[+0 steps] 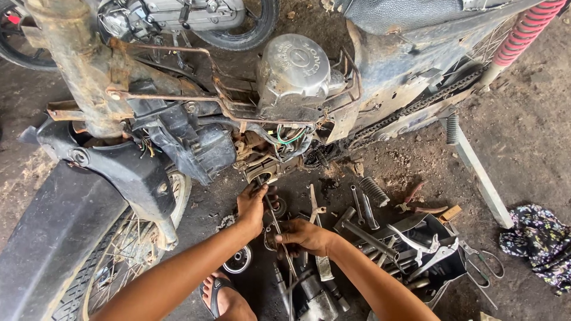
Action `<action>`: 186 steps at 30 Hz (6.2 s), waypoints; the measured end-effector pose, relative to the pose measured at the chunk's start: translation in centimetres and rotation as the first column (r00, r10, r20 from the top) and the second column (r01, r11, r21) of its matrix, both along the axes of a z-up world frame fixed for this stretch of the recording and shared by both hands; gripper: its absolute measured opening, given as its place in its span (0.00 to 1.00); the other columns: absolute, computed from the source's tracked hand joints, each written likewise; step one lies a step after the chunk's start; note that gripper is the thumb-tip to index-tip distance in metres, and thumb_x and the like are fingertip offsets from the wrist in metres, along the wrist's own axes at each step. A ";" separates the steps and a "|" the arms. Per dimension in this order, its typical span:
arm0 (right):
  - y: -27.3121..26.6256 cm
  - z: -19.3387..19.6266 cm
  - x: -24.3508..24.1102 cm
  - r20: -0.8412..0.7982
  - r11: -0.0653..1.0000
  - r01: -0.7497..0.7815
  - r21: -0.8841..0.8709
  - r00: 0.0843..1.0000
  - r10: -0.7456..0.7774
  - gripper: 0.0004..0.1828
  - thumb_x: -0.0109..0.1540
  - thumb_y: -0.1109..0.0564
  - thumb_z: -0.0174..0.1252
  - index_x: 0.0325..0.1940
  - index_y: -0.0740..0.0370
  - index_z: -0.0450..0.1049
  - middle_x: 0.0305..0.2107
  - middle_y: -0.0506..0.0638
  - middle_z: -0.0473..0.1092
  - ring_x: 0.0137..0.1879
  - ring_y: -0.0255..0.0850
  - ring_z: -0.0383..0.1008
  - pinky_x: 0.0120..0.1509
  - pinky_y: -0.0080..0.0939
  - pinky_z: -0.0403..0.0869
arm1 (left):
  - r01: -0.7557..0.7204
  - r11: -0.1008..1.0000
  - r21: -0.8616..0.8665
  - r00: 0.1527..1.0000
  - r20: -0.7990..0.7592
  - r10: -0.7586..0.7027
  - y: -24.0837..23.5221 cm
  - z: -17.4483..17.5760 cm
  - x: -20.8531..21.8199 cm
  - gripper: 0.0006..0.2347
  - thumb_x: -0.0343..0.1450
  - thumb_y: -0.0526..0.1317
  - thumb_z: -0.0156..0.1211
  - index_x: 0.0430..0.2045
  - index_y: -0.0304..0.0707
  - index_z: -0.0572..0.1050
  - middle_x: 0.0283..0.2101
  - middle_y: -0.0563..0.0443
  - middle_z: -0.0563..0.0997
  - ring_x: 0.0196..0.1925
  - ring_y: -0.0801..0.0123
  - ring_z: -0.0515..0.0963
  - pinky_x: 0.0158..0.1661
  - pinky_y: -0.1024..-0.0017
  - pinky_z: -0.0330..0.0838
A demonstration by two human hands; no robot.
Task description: The person sits on the ground and uses a wrench to loosen and remove a bolt from the motorcycle engine. They then use pliers to pull out a chain from the engine casing and place it on the floor.
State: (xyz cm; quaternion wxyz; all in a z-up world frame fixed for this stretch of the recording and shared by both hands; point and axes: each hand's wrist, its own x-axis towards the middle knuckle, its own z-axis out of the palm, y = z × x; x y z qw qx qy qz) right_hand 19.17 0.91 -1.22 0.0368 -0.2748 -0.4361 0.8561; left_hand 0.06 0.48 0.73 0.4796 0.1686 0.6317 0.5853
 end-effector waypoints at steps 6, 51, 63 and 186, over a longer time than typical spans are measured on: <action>0.3 -2.1 0.1 0.027 0.999 0.029 0.037 0.999 -0.030 0.24 0.57 0.52 0.70 0.53 0.65 0.74 0.37 0.50 0.80 0.39 0.37 0.80 0.36 0.37 0.76 | -0.035 0.999 0.022 0.999 0.011 0.034 0.4 -1.2 -0.2 0.28 0.71 0.36 0.61 0.66 0.28 0.59 0.41 0.45 0.85 0.33 0.64 0.84 0.32 0.67 0.84; 2.4 -6.2 11.7 0.752 0.595 -0.634 0.493 0.655 0.075 0.46 0.63 0.26 0.54 0.79 0.47 0.54 0.76 0.54 0.44 0.79 0.52 0.50 0.76 0.52 0.60 | 0.316 0.517 -0.796 -0.030 -0.553 -0.833 -1.9 -10.3 -0.3 0.12 0.65 0.47 0.72 0.36 0.42 0.82 0.43 0.41 0.84 0.48 0.52 0.83 0.49 0.56 0.77; 1.5 1.2 14.4 0.777 0.761 -0.543 0.355 0.624 0.084 0.34 0.62 0.33 0.51 0.68 0.49 0.70 0.50 0.60 0.81 0.55 0.53 0.82 0.61 0.49 0.80 | 0.354 0.383 -0.853 -0.336 -0.498 -0.800 -2.1 -11.6 -2.5 0.07 0.66 0.40 0.67 0.30 0.36 0.82 0.37 0.39 0.85 0.42 0.49 0.86 0.45 0.56 0.80; -1.5 11.0 23.0 -0.350 -0.027 0.915 -0.402 -0.180 -0.919 0.23 0.79 0.42 0.42 0.33 0.51 0.62 0.17 0.37 0.52 0.20 0.29 0.48 0.22 0.31 0.53 | 0.845 0.314 -0.434 -0.314 -0.876 -0.365 -7.6 14.0 17.1 0.17 0.82 0.47 0.47 0.28 0.32 0.69 0.12 0.51 0.72 0.06 0.68 0.70 0.05 0.66 0.65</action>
